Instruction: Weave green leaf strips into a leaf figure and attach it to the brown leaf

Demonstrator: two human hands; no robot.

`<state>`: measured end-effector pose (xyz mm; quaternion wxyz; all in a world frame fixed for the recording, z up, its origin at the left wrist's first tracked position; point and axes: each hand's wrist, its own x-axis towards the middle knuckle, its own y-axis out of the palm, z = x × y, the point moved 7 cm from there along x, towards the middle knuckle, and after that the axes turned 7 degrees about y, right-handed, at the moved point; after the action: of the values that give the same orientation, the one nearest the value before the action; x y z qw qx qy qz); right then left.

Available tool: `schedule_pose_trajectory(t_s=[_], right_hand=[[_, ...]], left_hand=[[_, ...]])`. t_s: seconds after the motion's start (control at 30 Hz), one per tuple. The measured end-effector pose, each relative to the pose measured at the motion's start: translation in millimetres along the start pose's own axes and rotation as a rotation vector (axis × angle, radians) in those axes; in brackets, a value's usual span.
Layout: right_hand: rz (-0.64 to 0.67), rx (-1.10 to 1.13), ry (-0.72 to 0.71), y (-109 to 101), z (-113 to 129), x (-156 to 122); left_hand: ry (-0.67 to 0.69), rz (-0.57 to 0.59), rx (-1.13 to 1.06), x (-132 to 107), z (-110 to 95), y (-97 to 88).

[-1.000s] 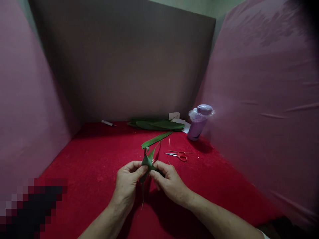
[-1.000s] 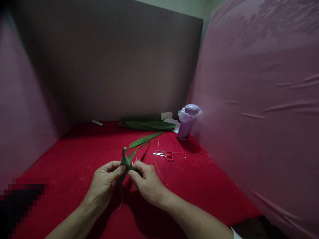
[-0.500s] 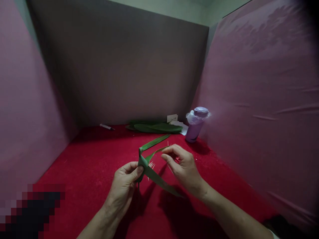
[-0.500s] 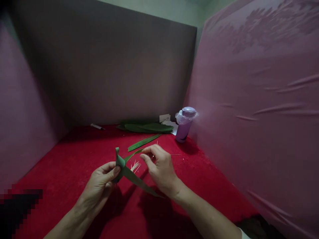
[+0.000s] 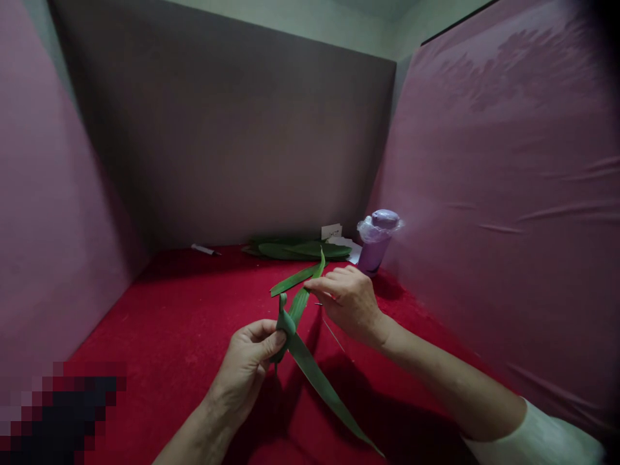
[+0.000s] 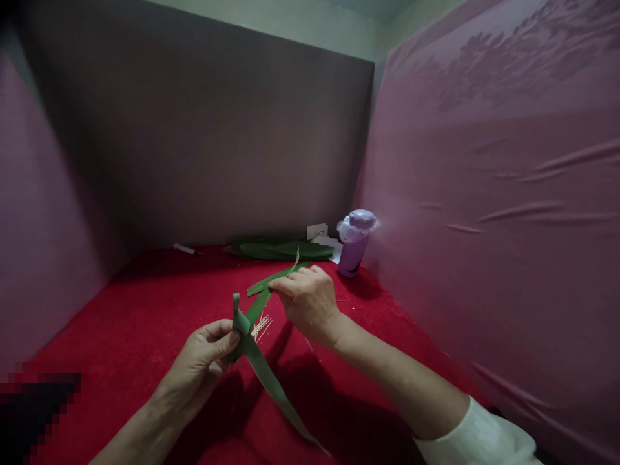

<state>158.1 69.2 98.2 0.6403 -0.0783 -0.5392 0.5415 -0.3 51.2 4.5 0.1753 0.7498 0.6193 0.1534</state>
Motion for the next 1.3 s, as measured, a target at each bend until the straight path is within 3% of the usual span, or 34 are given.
schedule_pose_trajectory(t_s=[0.23,0.37,0.53,0.6,0.7,0.9,1.07,1.2,1.3], right_hand=[[0.281,0.791,0.336,12.6,1.4,6.2],[0.181,0.999,0.427,11.8,-3.8,10.4],[0.089,1.28,0.379,12.2,1.7,8.9],[0.087,1.317,0.379,12.6,4.0,7.5],[0.207,1.299,0.382,17.0,7.0,6.1],[0.458,1.037,0.183,13.3,8.2,6.3],[0.611,0.865,0.3,16.1,2.7,2.9],[0.593,0.961,0.45,22.4,-0.8,-1.6],[0.504,1.075,0.447,24.2,-2.2,-1.5]], left_hand=[[0.006,0.003,0.021,-0.6,-2.8,4.3],[0.025,0.012,0.048,0.4,-2.6,3.3],[0.022,-0.003,0.037,0.9,0.5,-0.3],[0.018,-0.014,0.026,1.5,1.0,-1.5],[0.018,-0.027,0.012,2.9,1.0,-2.9],[0.02,-0.01,-0.003,5.7,1.3,-4.7],[0.038,-0.026,0.016,5.7,-1.0,-6.1],[0.043,-0.037,0.033,3.6,-1.6,-6.2],[0.058,-0.038,0.048,3.0,-2.6,-6.4]])
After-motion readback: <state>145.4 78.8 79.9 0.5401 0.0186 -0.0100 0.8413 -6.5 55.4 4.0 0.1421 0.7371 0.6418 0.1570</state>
